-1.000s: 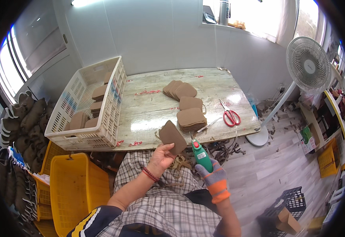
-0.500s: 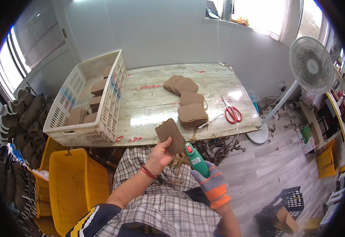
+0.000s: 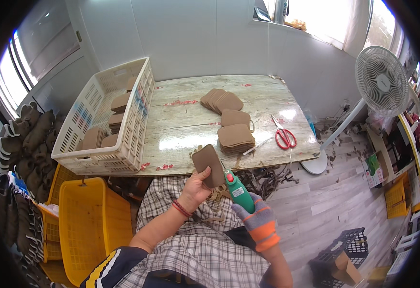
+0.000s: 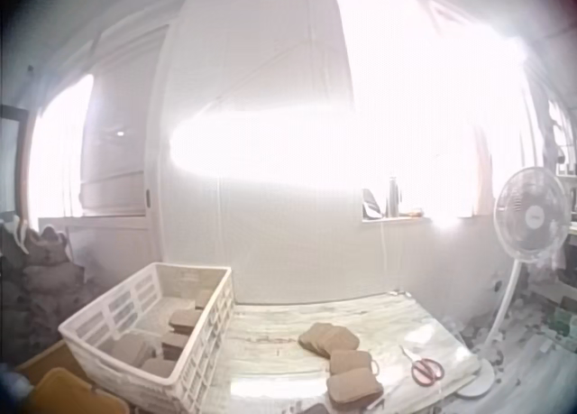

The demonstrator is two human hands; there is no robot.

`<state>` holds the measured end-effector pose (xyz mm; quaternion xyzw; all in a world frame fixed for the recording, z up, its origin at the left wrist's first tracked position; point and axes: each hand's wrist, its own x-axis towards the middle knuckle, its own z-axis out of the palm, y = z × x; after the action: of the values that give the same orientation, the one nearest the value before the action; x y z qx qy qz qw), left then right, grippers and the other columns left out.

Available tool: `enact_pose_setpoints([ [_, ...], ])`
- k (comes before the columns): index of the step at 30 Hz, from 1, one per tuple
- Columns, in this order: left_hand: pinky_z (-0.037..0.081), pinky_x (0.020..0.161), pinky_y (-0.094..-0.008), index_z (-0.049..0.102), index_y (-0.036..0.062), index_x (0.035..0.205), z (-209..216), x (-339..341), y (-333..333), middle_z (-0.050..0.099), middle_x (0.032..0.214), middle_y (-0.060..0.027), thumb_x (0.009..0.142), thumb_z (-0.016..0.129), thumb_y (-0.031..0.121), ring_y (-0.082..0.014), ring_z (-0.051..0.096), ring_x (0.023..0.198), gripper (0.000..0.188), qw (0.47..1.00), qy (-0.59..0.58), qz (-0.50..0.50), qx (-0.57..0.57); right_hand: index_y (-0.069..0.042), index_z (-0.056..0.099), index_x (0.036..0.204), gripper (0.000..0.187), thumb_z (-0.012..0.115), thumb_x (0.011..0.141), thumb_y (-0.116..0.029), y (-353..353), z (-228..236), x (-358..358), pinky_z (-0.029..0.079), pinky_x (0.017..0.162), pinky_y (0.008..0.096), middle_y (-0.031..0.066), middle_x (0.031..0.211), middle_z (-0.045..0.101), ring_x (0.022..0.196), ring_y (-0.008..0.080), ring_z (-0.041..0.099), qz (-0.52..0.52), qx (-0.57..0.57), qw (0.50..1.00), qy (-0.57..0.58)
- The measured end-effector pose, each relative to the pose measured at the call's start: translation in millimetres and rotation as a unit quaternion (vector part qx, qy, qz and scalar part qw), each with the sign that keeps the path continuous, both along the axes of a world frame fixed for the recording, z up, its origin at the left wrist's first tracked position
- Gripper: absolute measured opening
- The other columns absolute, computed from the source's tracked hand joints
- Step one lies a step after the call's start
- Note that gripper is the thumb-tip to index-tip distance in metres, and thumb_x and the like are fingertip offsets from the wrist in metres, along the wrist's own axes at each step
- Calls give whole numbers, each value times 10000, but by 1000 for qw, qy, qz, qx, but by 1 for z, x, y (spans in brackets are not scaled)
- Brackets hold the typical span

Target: The person uses a rotary tool to smooth the edges of brown cardboard pieces. They pick up each piece, run the tool along the perimeter, and place the finished items into a white basket. The process is repeated for multiple pieces.

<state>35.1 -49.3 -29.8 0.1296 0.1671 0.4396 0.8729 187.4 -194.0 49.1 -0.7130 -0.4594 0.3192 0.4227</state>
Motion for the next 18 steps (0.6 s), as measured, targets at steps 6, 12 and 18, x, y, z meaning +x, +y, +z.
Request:
enact_pose_setpoints([
  [6,481,963,-387,497,51,1244,-12,6,-3,587,1191,-80,914,567,132,-232,577,1095,347,1000,0,-16,1,-18,598,1088,475,792,744,-282,2,-7,0,511,656,303,124,854,679,742,185,657,-8,22,1000,-15],
  [12,476,966,-389,500,56,1246,-14,10,-9,586,1202,-74,918,560,126,-228,572,1108,341,999,-1,-38,14,-17,596,1085,476,791,743,-285,6,-12,3,510,659,312,132,859,680,750,200,663,-16,22,1000,-15],
  [18,488,950,-392,508,58,1237,-12,14,-13,596,1187,-70,913,567,120,-220,576,1105,335,999,-7,-28,26,-17,595,1096,479,787,748,-285,9,-4,1,506,664,308,121,844,677,740,189,653,-16,16,999,23],
])
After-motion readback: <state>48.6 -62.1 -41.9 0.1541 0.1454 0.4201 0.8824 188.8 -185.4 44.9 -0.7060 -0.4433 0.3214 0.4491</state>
